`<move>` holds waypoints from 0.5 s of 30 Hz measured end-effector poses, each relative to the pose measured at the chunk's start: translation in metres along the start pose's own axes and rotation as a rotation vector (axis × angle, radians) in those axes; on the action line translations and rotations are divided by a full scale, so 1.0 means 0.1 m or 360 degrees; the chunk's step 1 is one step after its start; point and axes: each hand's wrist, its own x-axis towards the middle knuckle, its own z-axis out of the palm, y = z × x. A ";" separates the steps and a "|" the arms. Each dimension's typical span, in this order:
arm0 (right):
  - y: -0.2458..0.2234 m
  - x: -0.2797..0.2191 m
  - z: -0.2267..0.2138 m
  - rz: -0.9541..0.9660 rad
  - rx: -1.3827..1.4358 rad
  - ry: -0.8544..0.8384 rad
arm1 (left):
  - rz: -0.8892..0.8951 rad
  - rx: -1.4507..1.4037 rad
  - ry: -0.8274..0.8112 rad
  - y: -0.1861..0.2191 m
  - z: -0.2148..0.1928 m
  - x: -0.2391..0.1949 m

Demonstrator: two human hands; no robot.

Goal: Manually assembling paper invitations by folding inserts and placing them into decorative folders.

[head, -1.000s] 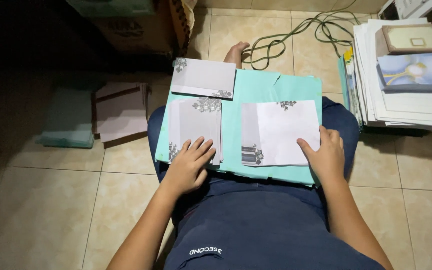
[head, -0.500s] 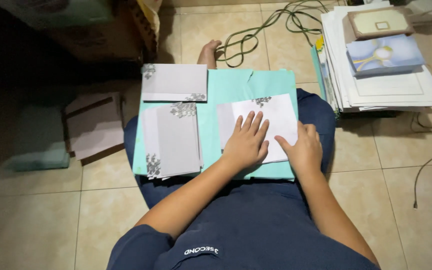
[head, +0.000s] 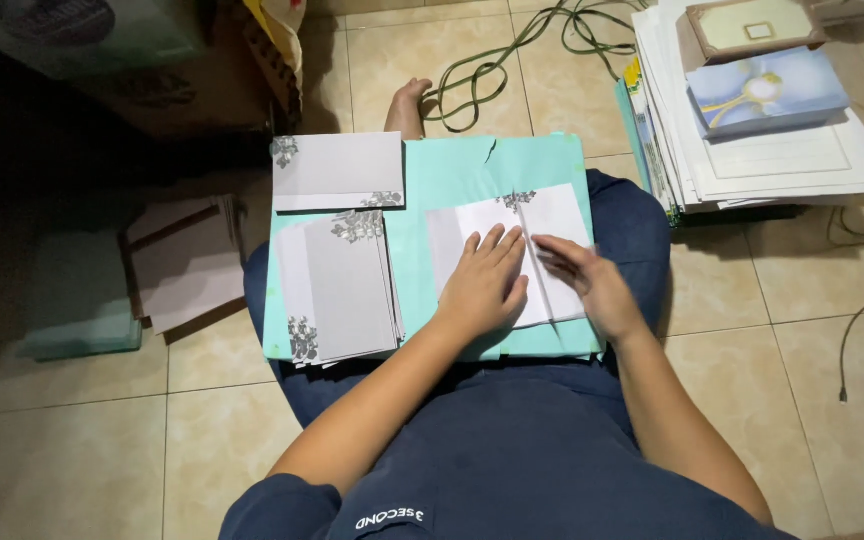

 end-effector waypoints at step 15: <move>0.27 -0.05 0.18 -0.0694 -0.1586 0.0034 | -0.0062 0.0202 0.0375 -0.15 0.41 0.05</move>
